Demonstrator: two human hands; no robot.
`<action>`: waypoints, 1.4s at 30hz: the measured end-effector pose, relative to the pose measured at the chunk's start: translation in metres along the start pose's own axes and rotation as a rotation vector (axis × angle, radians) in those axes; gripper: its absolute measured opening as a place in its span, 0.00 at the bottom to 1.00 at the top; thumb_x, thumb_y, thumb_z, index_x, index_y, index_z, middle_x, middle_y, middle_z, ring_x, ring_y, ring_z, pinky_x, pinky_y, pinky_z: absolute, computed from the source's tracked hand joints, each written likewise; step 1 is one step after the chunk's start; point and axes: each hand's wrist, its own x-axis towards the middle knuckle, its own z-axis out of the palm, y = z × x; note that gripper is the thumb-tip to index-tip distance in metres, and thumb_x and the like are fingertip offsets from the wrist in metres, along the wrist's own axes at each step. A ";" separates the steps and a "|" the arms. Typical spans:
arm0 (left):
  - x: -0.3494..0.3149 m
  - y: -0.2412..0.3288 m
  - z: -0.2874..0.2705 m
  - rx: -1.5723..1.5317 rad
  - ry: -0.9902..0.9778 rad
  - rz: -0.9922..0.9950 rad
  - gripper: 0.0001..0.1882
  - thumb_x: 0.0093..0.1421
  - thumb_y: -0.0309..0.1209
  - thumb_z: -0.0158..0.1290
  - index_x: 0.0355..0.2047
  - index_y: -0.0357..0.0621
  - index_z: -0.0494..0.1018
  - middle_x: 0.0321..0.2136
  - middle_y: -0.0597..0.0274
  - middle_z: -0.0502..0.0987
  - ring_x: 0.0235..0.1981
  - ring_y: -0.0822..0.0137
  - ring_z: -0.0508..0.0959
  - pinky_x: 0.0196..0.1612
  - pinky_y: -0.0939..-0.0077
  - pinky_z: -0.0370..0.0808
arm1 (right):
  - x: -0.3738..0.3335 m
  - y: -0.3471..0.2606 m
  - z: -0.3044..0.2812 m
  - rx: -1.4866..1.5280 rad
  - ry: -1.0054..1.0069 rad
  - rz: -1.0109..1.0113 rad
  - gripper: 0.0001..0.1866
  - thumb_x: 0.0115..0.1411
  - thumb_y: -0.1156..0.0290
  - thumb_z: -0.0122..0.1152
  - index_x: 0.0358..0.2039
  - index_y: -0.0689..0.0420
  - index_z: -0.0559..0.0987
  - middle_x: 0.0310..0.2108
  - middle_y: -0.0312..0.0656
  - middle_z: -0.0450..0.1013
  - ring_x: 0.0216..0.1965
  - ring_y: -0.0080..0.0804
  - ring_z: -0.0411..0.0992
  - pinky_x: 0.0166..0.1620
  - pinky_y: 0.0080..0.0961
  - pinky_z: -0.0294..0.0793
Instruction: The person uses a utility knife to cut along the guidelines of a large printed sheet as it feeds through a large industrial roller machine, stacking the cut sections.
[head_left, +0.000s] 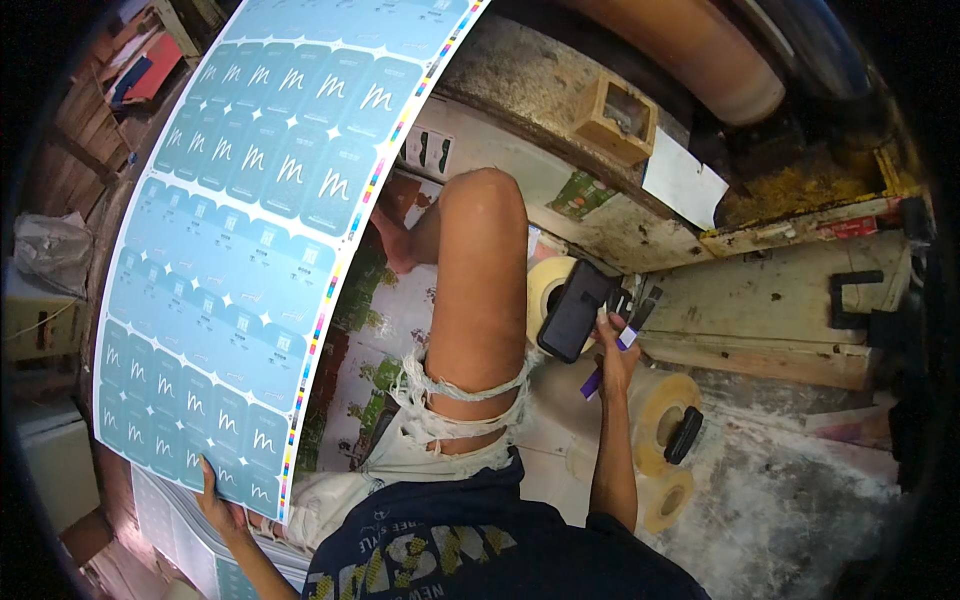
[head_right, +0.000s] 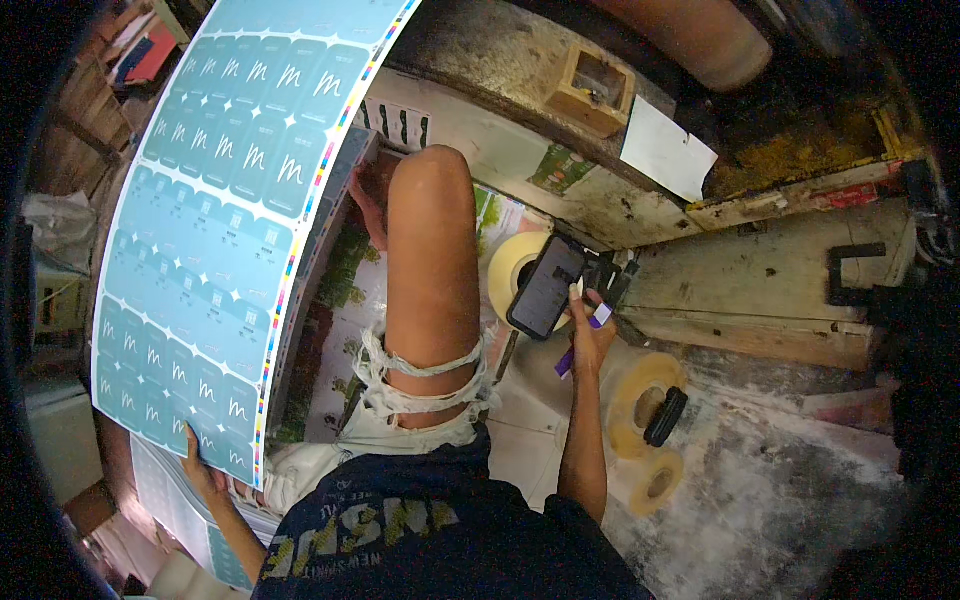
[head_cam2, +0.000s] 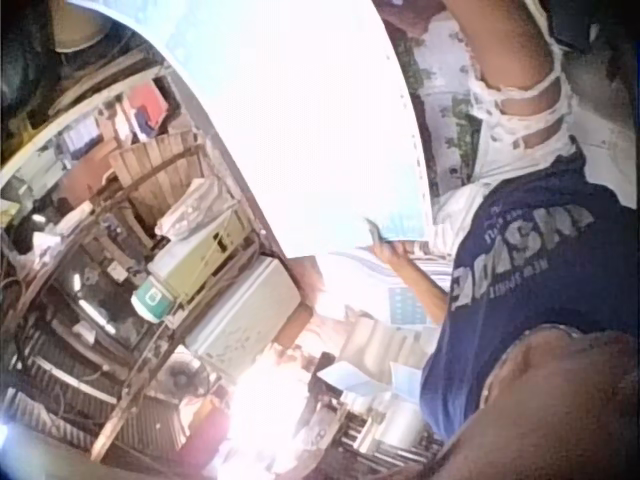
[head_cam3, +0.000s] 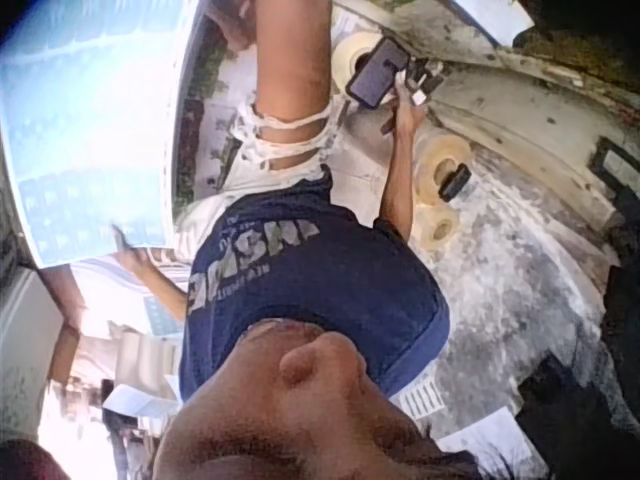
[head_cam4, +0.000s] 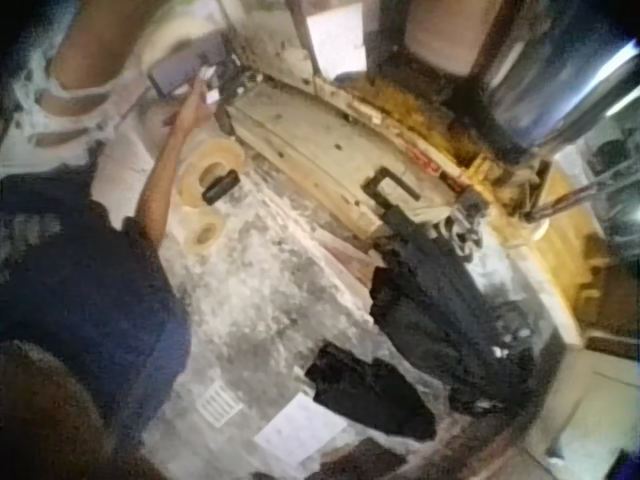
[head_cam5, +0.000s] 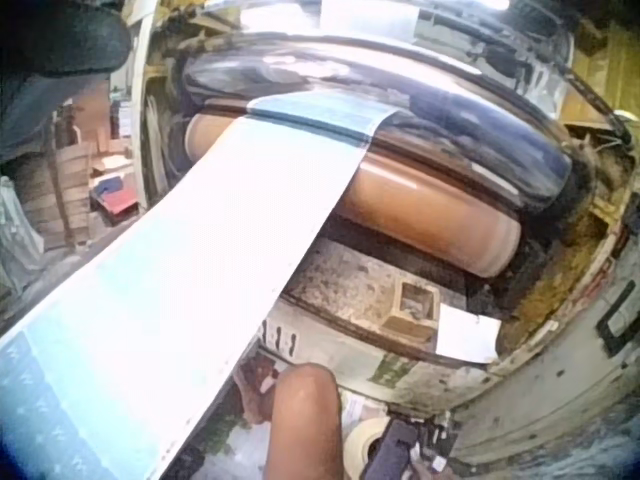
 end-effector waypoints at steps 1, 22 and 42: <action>0.002 0.009 -0.009 0.009 -0.003 -0.004 0.29 0.61 0.31 0.57 0.59 0.33 0.61 0.52 0.51 0.71 0.50 0.62 0.74 0.49 0.67 0.76 | -0.009 -0.007 -0.001 -0.013 0.005 0.005 0.33 0.50 0.58 0.73 0.50 0.69 0.74 0.32 0.45 0.79 0.35 0.27 0.75 0.44 0.28 0.72; -0.043 -0.002 -0.092 0.083 0.111 -0.102 0.35 0.59 0.30 0.58 0.64 0.39 0.55 0.56 0.49 0.67 0.51 0.58 0.73 0.51 0.64 0.74 | 0.054 -0.048 -0.025 0.136 0.193 -0.133 0.21 0.63 0.48 0.54 0.37 0.56 0.73 0.26 0.38 0.76 0.22 0.21 0.73 0.17 0.19 0.66; -0.085 -0.012 -0.126 0.215 0.263 0.019 0.25 0.56 0.26 0.59 0.54 0.43 0.67 0.42 0.61 0.75 0.39 0.66 0.76 0.41 0.70 0.74 | 0.048 -0.223 0.223 0.325 -0.734 -0.358 0.19 0.67 0.65 0.51 0.51 0.67 0.70 0.24 0.39 0.72 0.16 0.18 0.66 0.15 0.16 0.63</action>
